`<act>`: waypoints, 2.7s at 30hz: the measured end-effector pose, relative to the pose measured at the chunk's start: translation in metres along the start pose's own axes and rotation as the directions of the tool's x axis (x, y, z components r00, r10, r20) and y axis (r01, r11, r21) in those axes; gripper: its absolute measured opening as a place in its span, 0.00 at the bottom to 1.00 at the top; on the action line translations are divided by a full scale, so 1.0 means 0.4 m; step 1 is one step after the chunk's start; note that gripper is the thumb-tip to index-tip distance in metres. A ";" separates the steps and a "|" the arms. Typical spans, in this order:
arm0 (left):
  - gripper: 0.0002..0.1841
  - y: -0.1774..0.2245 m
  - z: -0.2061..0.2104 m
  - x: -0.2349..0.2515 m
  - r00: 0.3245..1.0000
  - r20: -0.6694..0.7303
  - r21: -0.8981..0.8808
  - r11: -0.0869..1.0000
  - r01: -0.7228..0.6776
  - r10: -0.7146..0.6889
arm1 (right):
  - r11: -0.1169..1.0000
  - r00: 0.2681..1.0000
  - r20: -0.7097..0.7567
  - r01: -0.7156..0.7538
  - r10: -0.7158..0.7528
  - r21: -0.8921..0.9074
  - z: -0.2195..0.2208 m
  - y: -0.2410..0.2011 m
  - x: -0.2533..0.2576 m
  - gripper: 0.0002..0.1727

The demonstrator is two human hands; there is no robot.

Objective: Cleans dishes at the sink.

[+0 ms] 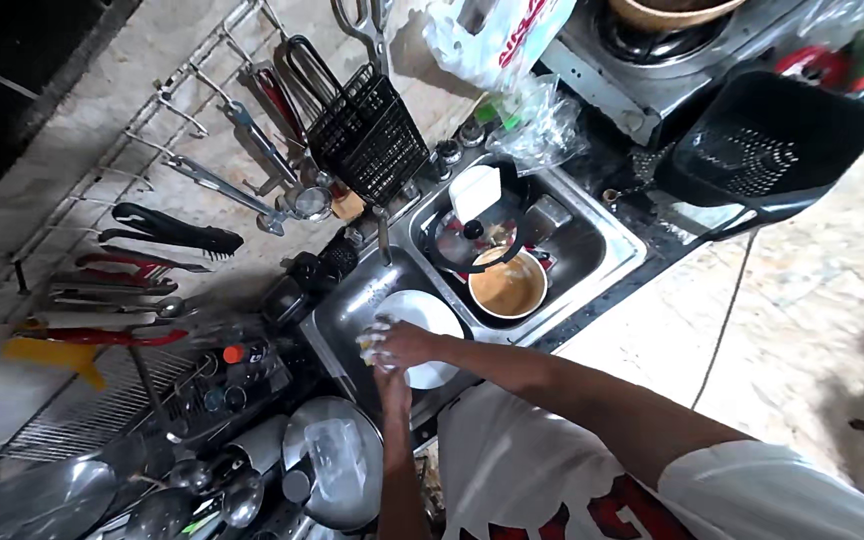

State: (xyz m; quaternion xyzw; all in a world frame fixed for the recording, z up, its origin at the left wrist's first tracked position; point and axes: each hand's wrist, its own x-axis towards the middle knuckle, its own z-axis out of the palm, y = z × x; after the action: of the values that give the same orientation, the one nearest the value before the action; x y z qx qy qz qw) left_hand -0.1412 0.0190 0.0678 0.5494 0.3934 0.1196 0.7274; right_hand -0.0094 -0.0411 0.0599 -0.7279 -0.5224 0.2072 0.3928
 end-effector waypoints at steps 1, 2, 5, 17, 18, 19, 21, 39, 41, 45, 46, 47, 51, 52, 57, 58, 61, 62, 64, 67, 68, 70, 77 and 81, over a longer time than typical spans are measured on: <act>0.37 -0.003 -0.002 0.003 1.000 -0.002 0.007 1.000 -0.021 0.022 | 1.000 1.000 0.004 -0.007 0.007 0.031 -0.004 -0.009 -0.003 0.26; 0.38 0.002 0.002 0.004 0.999 0.000 0.026 0.999 -0.041 0.041 | 0.990 0.993 -0.003 -0.119 0.119 0.076 -0.013 -0.014 -0.005 0.32; 0.31 0.024 0.034 -0.004 0.993 -0.010 0.324 0.940 -0.105 0.114 | 0.687 0.742 -0.033 -0.601 0.669 0.410 -0.063 -0.018 0.023 0.56; 0.28 -0.196 -0.014 0.070 0.939 0.334 0.942 0.013 -0.337 0.084 | 0.254 0.375 0.292 -0.890 0.880 0.380 0.005 0.102 -0.072 0.29; 0.31 -0.212 -0.014 0.081 0.950 0.313 0.947 -0.081 -0.310 0.021 | 0.253 0.356 0.305 -0.910 0.883 0.330 0.016 0.114 -0.071 0.28; 0.34 -0.227 -0.014 0.093 0.954 0.297 0.940 -0.165 -0.299 -0.037 | 0.252 0.337 0.319 -0.926 0.886 0.280 0.023 0.126 -0.071 0.30; 0.38 -0.250 -0.023 0.109 0.949 0.296 0.915 -0.254 -0.314 -0.106 | 0.233 0.300 0.327 -0.945 0.896 0.228 0.039 0.144 -0.075 0.31; 0.37 -0.364 -0.018 0.180 0.924 0.322 0.877 -0.304 -0.373 -0.206 | 0.414 0.608 0.342 -0.765 0.717 0.493 -0.186 0.180 -0.293 0.22; 0.38 -0.368 -0.034 0.181 0.899 0.372 0.859 -0.281 -0.427 -0.230 | 0.371 0.649 0.267 -0.671 0.712 0.642 -0.247 0.190 -0.338 0.18; 0.26 -0.295 0.000 0.159 0.902 0.411 0.872 -0.230 -0.432 -0.137 | 0.242 0.598 0.117 -0.485 0.793 0.841 -0.333 0.206 -0.396 0.24; 0.23 -0.263 0.040 0.155 0.903 0.428 0.879 -0.216 -0.424 -0.031 | 0.209 0.572 0.084 -0.427 0.816 0.880 -0.343 0.217 -0.406 0.26; 0.21 -0.227 0.092 0.157 0.877 0.465 0.881 -0.163 -0.444 0.119 | 0.178 0.552 0.058 -0.365 0.832 0.914 -0.349 0.231 -0.416 0.27; 0.20 -0.041 0.387 0.228 0.776 0.498 0.803 0.131 -0.581 0.386 | 0.113 0.497 0.003 -0.204 0.867 0.973 -0.343 0.256 -0.438 0.27; 0.21 0.001 0.469 0.257 0.799 0.487 0.799 0.191 -0.571 0.353 | 0.111 0.472 0.007 -0.221 0.881 0.969 -0.341 0.256 -0.439 0.26; 0.31 0.024 0.743 0.472 0.840 0.477 0.774 0.328 -0.541 0.259 | 0.147 0.446 0.013 -0.321 0.895 0.936 -0.324 0.260 -0.445 0.28; 0.33 0.019 0.776 0.501 0.847 0.479 0.783 0.324 -0.531 0.230 | 0.147 0.457 0.017 -0.320 0.890 0.936 -0.322 0.258 -0.449 0.28; 0.28 0.007 0.851 0.550 0.864 0.474 0.833 0.232 -0.503 0.172 | 0.134 0.446 0.029 -0.329 0.895 0.935 -0.321 0.253 -0.474 0.29; 0.24 0.008 0.865 0.551 0.870 0.463 0.849 0.196 -0.490 0.170 | 0.130 0.438 0.027 -0.325 0.899 0.937 -0.322 0.251 -0.484 0.28; 0.17 0.008 0.878 0.541 0.862 0.457 0.859 0.142 -0.492 0.221 | 0.120 0.425 0.016 -0.291 0.905 0.949 -0.326 0.252 -0.505 0.28; 0.14 0.019 0.854 0.489 0.740 0.573 0.776 0.056 -0.628 0.353 | 0.072 0.435 -0.004 -0.140 0.900 0.987 -0.347 0.261 -0.513 0.28; 0.14 0.022 0.842 0.469 0.703 0.602 0.752 0.029 -0.659 0.379 | 0.040 0.436 -0.010 -0.060 0.900 0.997 -0.360 0.266 -0.506 0.28; 0.14 0.023 0.820 0.424 0.644 0.620 0.719 0.004 -0.695 0.448 | -0.015 0.442 -0.050 0.143 0.896 0.990 -0.388 0.283 -0.480 0.28; 0.07 -0.037 0.702 0.232 0.532 0.724 0.604 -0.030 -0.797 0.438 | -0.065 0.385 -0.124 0.443 0.915 0.894 -0.479 0.321 -0.366 0.35; 0.11 -0.076 0.620 0.167 0.505 0.741 0.545 0.043 -0.838 0.442 | 0.172 0.265 -0.271 0.345 0.925 0.923 -0.463 0.313 -0.332 0.30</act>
State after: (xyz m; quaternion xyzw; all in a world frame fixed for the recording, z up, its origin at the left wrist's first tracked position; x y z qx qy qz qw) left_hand 0.0697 -0.1267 0.0329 0.9623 -0.0555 0.1090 0.2428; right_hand 0.1486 -0.2477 0.0588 -0.4162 0.2487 0.1275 0.8653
